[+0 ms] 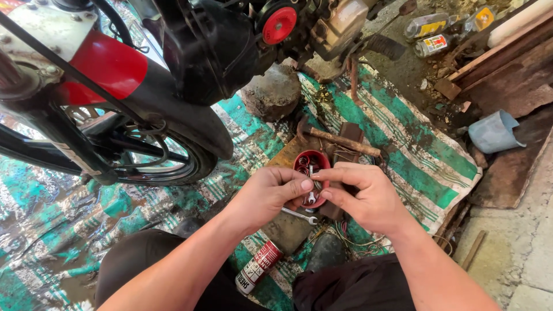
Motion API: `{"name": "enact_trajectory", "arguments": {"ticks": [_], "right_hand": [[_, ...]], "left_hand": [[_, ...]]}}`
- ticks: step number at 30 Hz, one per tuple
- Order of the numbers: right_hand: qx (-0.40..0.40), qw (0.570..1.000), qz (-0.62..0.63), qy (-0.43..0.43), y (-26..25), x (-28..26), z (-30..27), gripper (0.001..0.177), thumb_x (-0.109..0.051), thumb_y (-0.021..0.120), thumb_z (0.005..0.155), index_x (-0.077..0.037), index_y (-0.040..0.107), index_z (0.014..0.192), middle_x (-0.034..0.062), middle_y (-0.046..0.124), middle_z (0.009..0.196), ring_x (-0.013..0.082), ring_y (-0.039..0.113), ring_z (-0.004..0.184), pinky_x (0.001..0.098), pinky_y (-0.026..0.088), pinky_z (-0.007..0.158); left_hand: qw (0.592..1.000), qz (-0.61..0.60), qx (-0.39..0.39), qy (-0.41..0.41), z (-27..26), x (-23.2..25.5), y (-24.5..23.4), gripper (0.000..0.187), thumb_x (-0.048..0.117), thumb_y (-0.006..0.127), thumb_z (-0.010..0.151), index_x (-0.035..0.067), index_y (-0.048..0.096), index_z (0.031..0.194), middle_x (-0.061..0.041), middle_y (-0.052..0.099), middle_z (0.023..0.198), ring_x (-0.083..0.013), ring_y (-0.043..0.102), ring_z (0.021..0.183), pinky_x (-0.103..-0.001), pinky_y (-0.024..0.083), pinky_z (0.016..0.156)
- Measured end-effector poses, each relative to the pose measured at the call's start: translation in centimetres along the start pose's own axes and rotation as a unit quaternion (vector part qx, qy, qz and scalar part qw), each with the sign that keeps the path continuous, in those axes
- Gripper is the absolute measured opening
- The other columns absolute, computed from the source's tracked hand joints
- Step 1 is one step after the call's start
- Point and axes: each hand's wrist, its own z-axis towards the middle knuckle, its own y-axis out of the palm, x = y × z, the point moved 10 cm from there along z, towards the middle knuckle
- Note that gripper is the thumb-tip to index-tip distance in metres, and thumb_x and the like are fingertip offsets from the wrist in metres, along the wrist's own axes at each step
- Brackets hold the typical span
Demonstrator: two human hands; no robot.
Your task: The person sits on a tarp in a cluttered workshop and works on a red motorcycle. They handle small metal parts and tools from a red container, then use a wrench to tighten a bolt on the motorcycle's engine area.
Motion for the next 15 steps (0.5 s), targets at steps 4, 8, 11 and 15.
{"name": "enact_trajectory", "arguments": {"ticks": [4,8,11,15], "right_hand": [[0.013,0.995,0.097,0.013,-0.1,1.8,-0.5,0.021,-0.013,0.081,0.098,-0.003,0.087,0.116,0.0038,0.065,0.074,0.0104,0.055,0.066,0.0315,0.050,0.060],[0.017,0.981,0.190,0.024,-0.2,3.8,-1.1,0.022,-0.012,0.079,0.102,-0.005,0.085,0.122,0.0052,0.064,0.080,0.0101,0.058,0.067,0.0286,0.053,0.062],[0.020,0.977,0.211,0.024,-0.1,4.3,-1.1,0.026,-0.007,0.081,0.098,0.000,0.083,0.123,0.0090,0.063,0.080,0.0120,0.059,0.065,0.0289,0.053,0.059],[-0.012,0.981,0.169,0.090,0.6,4.1,-1.1,0.038,-0.006,0.080,0.095,0.005,0.075,0.131,0.0117,0.067,0.085,0.0166,0.062,0.073,0.0342,0.055,0.064]], "left_hand": [[0.999,-0.034,-0.004,-0.024,-0.8,0.7,0.6,0.033,0.026,0.077,0.107,-0.006,0.084,0.105,-0.014,0.076,0.082,-0.0175,0.073,0.072,-0.028,0.066,0.066],[0.999,-0.045,-0.011,-0.007,-1.0,1.4,0.7,0.032,0.023,0.077,0.106,-0.008,0.084,0.107,-0.016,0.076,0.086,-0.0197,0.075,0.074,-0.031,0.067,0.067],[1.000,-0.026,-0.007,0.001,-1.4,1.9,0.5,0.030,0.021,0.082,0.100,-0.008,0.085,0.106,-0.015,0.075,0.085,-0.0192,0.074,0.075,-0.031,0.067,0.068],[0.997,0.076,0.012,0.015,-1.2,2.0,0.1,0.024,0.017,0.089,0.094,-0.003,0.089,0.107,-0.012,0.073,0.075,-0.0157,0.071,0.069,-0.029,0.065,0.066]]}}
